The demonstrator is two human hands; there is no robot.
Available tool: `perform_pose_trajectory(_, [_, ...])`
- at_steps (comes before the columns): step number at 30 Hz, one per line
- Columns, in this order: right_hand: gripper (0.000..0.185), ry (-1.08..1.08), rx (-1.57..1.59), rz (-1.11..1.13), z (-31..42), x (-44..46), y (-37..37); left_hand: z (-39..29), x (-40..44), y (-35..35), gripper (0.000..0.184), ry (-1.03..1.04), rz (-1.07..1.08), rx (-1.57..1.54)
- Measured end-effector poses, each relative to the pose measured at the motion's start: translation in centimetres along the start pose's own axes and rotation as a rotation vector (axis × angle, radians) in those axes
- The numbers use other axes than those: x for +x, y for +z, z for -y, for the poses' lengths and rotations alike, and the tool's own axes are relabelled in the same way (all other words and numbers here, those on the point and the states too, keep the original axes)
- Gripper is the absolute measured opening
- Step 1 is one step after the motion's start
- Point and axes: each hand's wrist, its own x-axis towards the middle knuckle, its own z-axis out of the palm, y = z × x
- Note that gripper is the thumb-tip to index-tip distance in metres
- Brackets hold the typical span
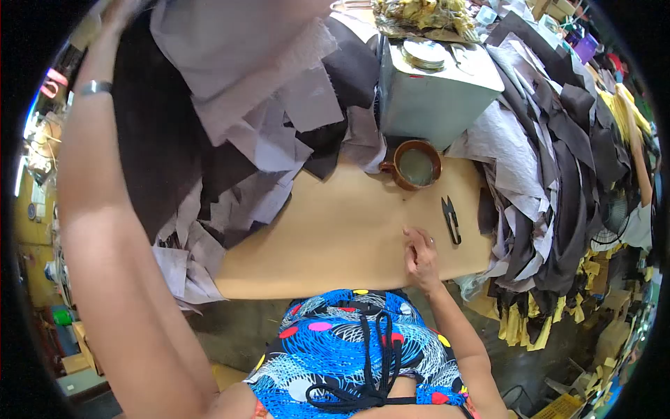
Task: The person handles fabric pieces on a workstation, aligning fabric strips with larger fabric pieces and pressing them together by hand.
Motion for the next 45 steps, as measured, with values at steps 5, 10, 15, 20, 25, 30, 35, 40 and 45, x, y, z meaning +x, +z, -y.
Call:
perform_pose_trajectory(5, [0.048,0.018,0.028,0.021,1.6,0.4,-0.4,12.1,4.2,6.7,0.044,-0.221,0.185,-0.383])
perform_pose_trajectory(10, [0.047,-0.041,-0.029,0.028,2.3,0.7,-0.9,17.9,4.0,9.7,0.044,-0.413,0.361,-0.738])
perform_pose_trajectory(15, [0.046,-0.007,-0.026,0.058,3.0,0.9,-1.6,11.5,7.1,2.3,0.041,0.139,0.208,0.127])
perform_pose_trajectory(20, [0.047,0.020,-0.006,0.058,3.0,0.6,-1.7,5.7,6.3,0.5,0.042,0.351,-0.023,0.805])
perform_pose_trajectory(25, [0.045,-0.104,-0.002,-0.136,3.2,2.4,-5.4,3.1,2.9,3.8,0.050,0.272,0.268,1.081])
perform_pose_trajectory(30, [0.040,0.009,-0.424,-0.499,-1.0,7.8,-17.4,18.4,4.3,13.6,0.049,0.293,0.270,-0.062])
perform_pose_trajectory(35, [0.072,0.164,-0.911,-0.563,-10.5,11.3,-26.6,16.9,0.7,12.2,0.050,0.422,0.100,0.254])
perform_pose_trajectory(40, [0.075,0.423,-0.979,-0.325,-12.6,11.2,-27.2,13.9,2.7,7.3,0.045,0.110,0.123,0.507])
perform_pose_trajectory(45, [0.077,0.356,-0.920,-0.299,-12.7,10.9,-27.8,17.9,3.0,8.4,0.040,0.288,-0.141,0.444])
